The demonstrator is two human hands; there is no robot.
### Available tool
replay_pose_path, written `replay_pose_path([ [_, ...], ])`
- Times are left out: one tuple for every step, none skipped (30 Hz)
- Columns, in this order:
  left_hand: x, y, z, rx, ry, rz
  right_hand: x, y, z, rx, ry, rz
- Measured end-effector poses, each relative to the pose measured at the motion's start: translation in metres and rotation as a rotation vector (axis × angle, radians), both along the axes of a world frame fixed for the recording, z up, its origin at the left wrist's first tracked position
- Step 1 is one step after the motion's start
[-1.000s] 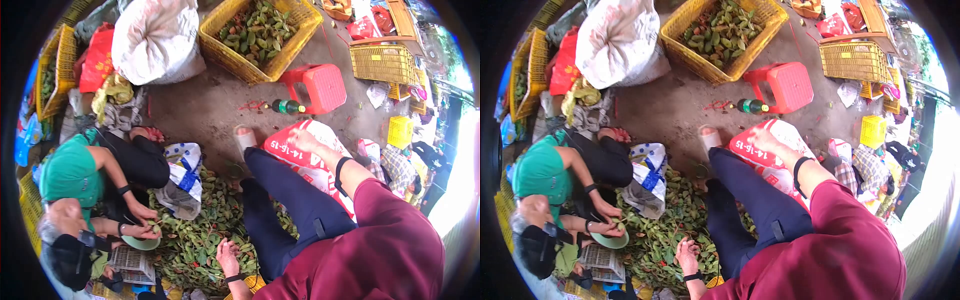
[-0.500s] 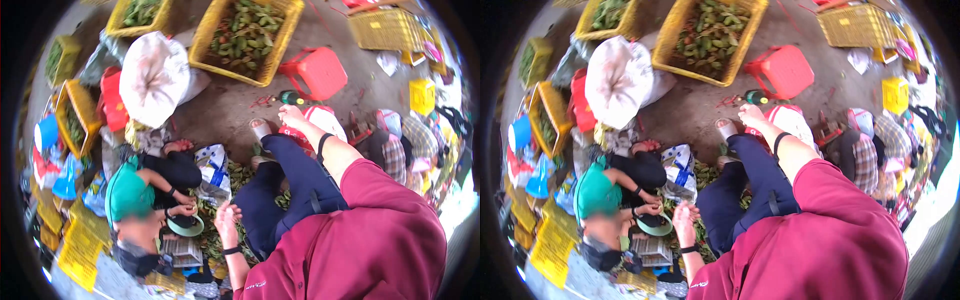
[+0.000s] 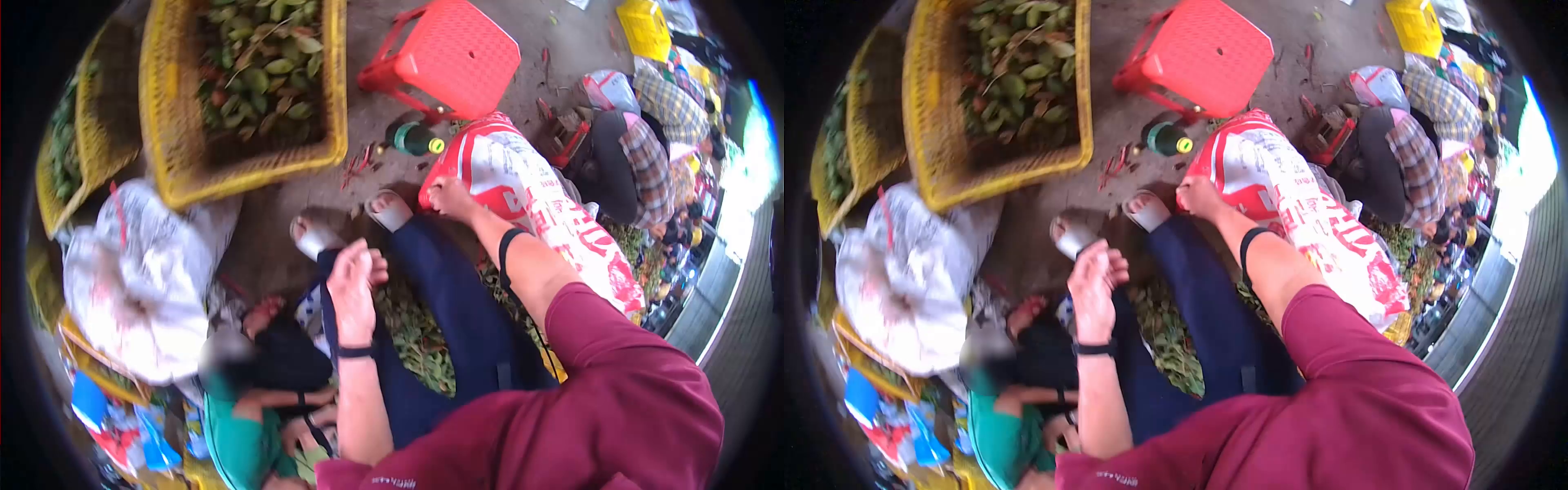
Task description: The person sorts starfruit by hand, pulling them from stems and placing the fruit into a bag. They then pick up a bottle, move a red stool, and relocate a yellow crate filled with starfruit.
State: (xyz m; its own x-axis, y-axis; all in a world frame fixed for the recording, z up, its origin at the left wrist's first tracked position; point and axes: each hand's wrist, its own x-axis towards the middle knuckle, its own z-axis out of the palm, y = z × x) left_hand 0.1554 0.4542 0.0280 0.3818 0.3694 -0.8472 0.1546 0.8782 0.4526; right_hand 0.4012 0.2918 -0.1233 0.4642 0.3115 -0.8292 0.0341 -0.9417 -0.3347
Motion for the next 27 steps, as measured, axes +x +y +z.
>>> replay_pose_path([
  [0.001, -0.013, -0.016, -0.016, 0.008, -0.042, 0.0, -0.005, -0.027, 0.125, -0.162, 0.126],
  [0.005, -0.022, -0.027, -0.048, 0.031, -0.082, 0.002, -0.009, -0.057, 0.01, -0.214, 0.174],
  [-0.001, -0.03, -0.037, -0.082, 0.06, -0.13, 0.002, -0.012, -0.082, -0.06, -0.226, 0.214],
  [-0.009, -0.037, -0.045, -0.098, 0.083, -0.185, -0.001, -0.02, -0.103, -0.095, -0.258, 0.17],
  [-0.017, -0.039, -0.052, -0.11, 0.11, -0.236, -0.004, -0.024, -0.125, -0.126, -0.288, 0.129],
  [-0.022, -0.036, -0.055, -0.119, 0.16, -0.298, -0.006, -0.032, -0.149, -0.089, -0.364, 0.14],
  [-0.026, -0.033, -0.058, -0.116, 0.225, -0.335, -0.008, -0.043, -0.17, -0.051, -0.44, 0.155],
  [-0.026, -0.028, -0.06, -0.115, 0.225, -0.293, -0.015, -0.051, -0.193, -0.015, -0.513, 0.169],
  [-0.026, -0.023, -0.061, -0.119, 0.222, -0.256, -0.019, -0.052, -0.215, 0.101, -0.637, 0.216],
  [-0.024, -0.018, -0.061, -0.118, 0.222, -0.233, -0.021, -0.056, -0.231, -0.024, -0.58, 0.312],
  [-0.018, -0.012, -0.061, -0.115, 0.21, -0.205, -0.015, -0.052, -0.238, -0.147, -0.53, 0.41],
  [-0.013, -0.006, -0.06, -0.112, 0.199, -0.176, -0.013, -0.048, -0.239, -0.196, -0.514, 0.43],
  [-0.011, -0.001, -0.058, -0.125, 0.155, -0.186, -0.013, -0.041, -0.239, -0.239, -0.498, 0.451],
  [-0.009, 0.006, -0.057, -0.127, 0.109, -0.189, -0.007, -0.029, -0.241, -0.271, -0.488, 0.473],
  [-0.008, 0.013, -0.057, -0.126, 0.069, -0.191, -0.004, -0.035, -0.256, -0.223, -0.515, 0.435],
  [-0.006, 0.018, -0.059, -0.159, 0.07, -0.156, -0.005, -0.044, -0.266, -0.175, -0.539, 0.397],
  [-0.006, 0.023, -0.061, -0.148, 0.084, -0.136, -0.006, -0.049, -0.275, -0.123, -0.566, 0.353],
  [-0.007, 0.026, -0.064, -0.14, 0.095, -0.115, -0.007, -0.054, -0.283, -0.07, -0.593, 0.31],
  [-0.008, 0.028, -0.065, -0.138, 0.11, -0.094, -0.008, -0.06, -0.292, -0.015, -0.619, 0.269],
  [-0.008, 0.03, -0.066, -0.155, 0.091, -0.061, -0.01, -0.053, -0.278, -0.052, -0.541, 0.267],
  [-0.007, 0.032, -0.067, -0.173, 0.081, -0.026, -0.019, -0.048, -0.267, -0.091, -0.455, 0.266],
  [-0.01, 0.032, -0.066, -0.195, 0.074, 0.005, -0.031, -0.044, -0.257, -0.066, -0.496, 0.402],
  [-0.013, 0.03, -0.066, -0.217, 0.07, 0.014, -0.039, -0.038, -0.246, 0.026, -0.438, 0.38],
  [-0.014, 0.027, -0.068, -0.241, 0.058, 0.021, -0.044, -0.027, -0.235, 0.114, -0.388, 0.356],
  [-0.014, 0.025, -0.07, -0.264, 0.045, 0.025, -0.047, -0.014, -0.229, 0.203, -0.338, 0.329],
  [-0.012, 0.026, -0.069, -0.285, 0.058, 0.003, -0.047, 0.003, -0.225, 0.253, -0.348, 0.299],
  [-0.011, 0.026, -0.069, -0.292, 0.05, -0.003, -0.048, 0.022, -0.221, 0.3, -0.358, 0.27],
])
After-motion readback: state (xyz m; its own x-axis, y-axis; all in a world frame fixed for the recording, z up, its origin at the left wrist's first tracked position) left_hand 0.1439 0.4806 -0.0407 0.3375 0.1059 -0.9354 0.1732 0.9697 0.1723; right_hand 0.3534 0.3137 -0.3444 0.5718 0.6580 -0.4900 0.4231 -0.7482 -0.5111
